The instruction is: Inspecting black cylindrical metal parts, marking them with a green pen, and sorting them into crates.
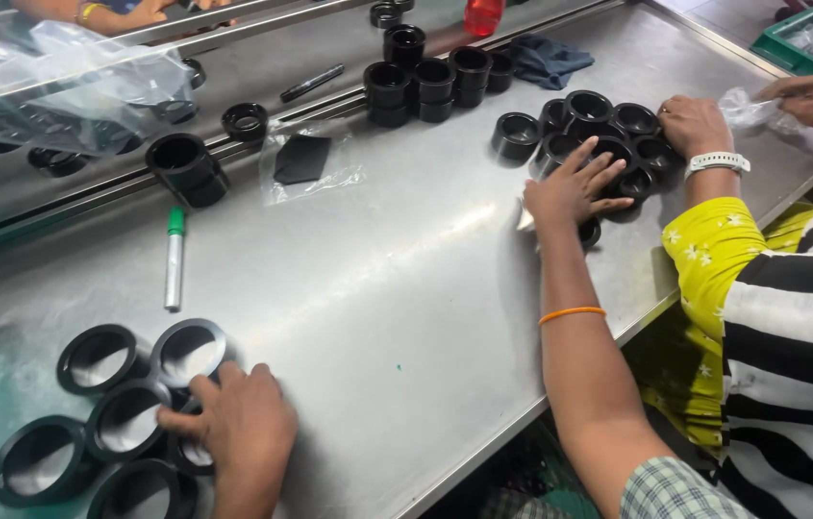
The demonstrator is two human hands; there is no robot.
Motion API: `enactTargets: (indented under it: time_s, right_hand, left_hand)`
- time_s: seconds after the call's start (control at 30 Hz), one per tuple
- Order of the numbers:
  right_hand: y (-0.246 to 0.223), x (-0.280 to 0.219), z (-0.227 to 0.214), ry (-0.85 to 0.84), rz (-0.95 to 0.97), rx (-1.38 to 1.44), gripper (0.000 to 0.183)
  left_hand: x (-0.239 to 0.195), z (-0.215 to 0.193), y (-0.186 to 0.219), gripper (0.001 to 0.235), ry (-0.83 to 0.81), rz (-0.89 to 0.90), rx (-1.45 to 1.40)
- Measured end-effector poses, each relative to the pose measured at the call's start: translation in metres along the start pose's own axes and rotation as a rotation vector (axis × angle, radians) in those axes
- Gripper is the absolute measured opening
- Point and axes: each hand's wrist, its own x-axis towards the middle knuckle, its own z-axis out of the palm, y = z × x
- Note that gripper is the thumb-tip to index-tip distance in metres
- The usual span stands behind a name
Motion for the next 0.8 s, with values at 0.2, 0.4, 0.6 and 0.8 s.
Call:
enactTargets:
  time_s: [0.2, 0.4, 0.6, 0.8]
  right_hand:
    - [0.006, 0.010, 0.006, 0.057, -0.188, 0.083, 0.072]
    - [-0.067, -0.068, -0.021, -0.096, -0.561, 0.467, 0.049]
    - [-0.101, -0.164, -0.046, -0.459, -1.240, 0.968, 0.060]
    - [-0.116, -0.227, -0.077, -0.385, -1.610, 1.119, 0.044]
  left_hand:
    - [0.025, 0.033, -0.001, 0.033, 0.556, 0.102, -0.135]
    - [0.025, 0.033, 0.009, 0.031, 0.655, 0.503, -0.739]
    - [0.049, 0.052, 0.014, 0.059, 0.450, 0.570, -1.358]
    - [0.038, 0.056, 0.017, 0.052, -0.071, 0.673, -1.770]
